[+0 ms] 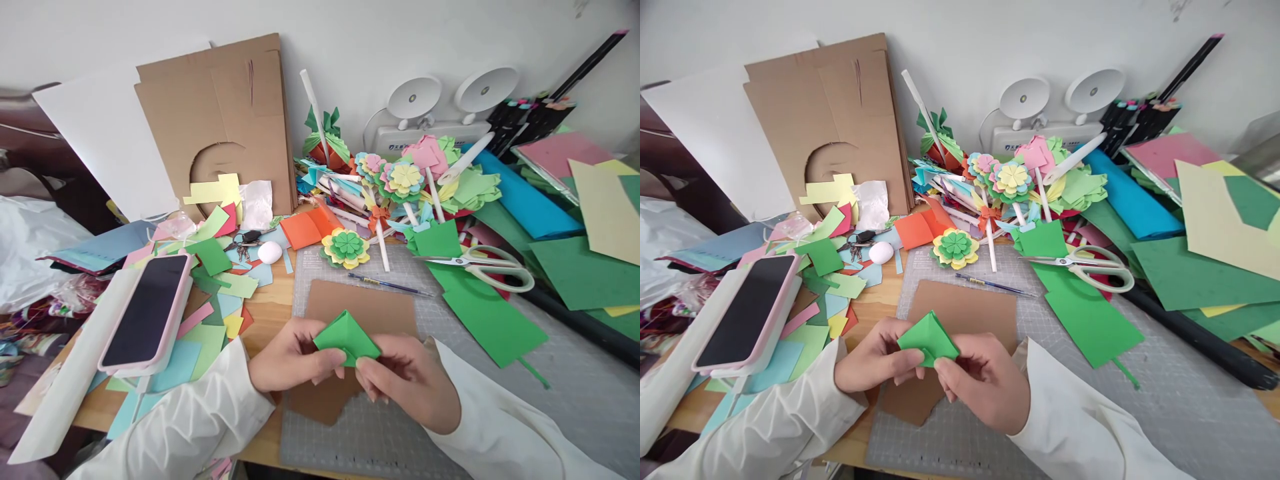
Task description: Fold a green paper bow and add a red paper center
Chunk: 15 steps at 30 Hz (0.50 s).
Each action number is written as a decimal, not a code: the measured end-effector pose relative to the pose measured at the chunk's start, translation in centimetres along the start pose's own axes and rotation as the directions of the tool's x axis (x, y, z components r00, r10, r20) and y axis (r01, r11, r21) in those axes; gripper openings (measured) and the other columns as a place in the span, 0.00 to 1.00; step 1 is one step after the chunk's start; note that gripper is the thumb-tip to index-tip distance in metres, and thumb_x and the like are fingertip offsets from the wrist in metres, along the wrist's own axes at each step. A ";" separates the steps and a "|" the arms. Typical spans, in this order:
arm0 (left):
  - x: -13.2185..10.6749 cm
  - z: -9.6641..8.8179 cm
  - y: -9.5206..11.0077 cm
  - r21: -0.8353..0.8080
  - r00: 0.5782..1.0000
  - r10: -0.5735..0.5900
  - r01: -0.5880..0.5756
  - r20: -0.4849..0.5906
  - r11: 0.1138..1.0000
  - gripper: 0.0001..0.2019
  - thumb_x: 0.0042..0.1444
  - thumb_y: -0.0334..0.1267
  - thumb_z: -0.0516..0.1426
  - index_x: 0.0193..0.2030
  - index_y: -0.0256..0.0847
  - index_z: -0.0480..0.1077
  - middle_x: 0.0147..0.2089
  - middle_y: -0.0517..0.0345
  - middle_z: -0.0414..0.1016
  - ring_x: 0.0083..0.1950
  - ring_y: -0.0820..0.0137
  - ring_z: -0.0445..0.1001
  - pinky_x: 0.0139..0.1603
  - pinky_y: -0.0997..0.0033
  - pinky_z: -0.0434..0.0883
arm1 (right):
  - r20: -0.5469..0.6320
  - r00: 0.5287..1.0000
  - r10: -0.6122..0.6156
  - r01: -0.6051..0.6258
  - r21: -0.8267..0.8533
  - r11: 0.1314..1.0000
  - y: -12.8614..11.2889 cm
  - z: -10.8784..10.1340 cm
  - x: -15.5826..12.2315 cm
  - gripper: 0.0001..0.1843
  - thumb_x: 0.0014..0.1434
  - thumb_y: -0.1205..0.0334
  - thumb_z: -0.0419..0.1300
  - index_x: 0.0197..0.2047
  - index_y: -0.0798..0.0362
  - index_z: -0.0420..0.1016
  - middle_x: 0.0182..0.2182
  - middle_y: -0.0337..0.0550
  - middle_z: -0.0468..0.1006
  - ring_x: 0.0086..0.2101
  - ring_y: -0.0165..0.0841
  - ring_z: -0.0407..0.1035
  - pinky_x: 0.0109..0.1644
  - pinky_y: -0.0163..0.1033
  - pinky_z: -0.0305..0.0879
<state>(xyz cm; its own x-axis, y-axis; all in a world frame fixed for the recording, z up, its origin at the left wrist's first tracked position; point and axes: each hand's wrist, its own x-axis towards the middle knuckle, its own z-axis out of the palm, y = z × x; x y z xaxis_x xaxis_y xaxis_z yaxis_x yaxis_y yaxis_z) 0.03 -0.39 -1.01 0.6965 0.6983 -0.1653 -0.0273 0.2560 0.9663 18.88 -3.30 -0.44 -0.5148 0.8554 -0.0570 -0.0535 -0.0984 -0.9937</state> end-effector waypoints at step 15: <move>0.1 -0.1 0.4 -0.028 0.996 -0.076 0.078 0.051 0.997 0.21 0.56 0.52 0.55 0.24 0.33 0.69 0.17 0.62 0.62 0.17 0.79 0.58 0.19 0.78 0.56 | 0.029 1.000 -0.002 0.000 0.053 0.999 0.0 0.2 0.1 0.14 0.61 0.54 0.55 0.31 0.55 0.71 0.21 0.37 0.66 0.22 0.27 0.56 0.24 0.33 0.56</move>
<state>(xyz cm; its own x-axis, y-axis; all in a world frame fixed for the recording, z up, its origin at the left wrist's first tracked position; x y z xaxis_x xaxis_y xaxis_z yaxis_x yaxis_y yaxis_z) -0.01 -0.16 -0.65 0.7320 0.6419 -0.2282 0.0068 0.3281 0.9446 18.69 -3.27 -0.39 -0.5394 0.8404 -0.0525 -0.0988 -0.1251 -0.9872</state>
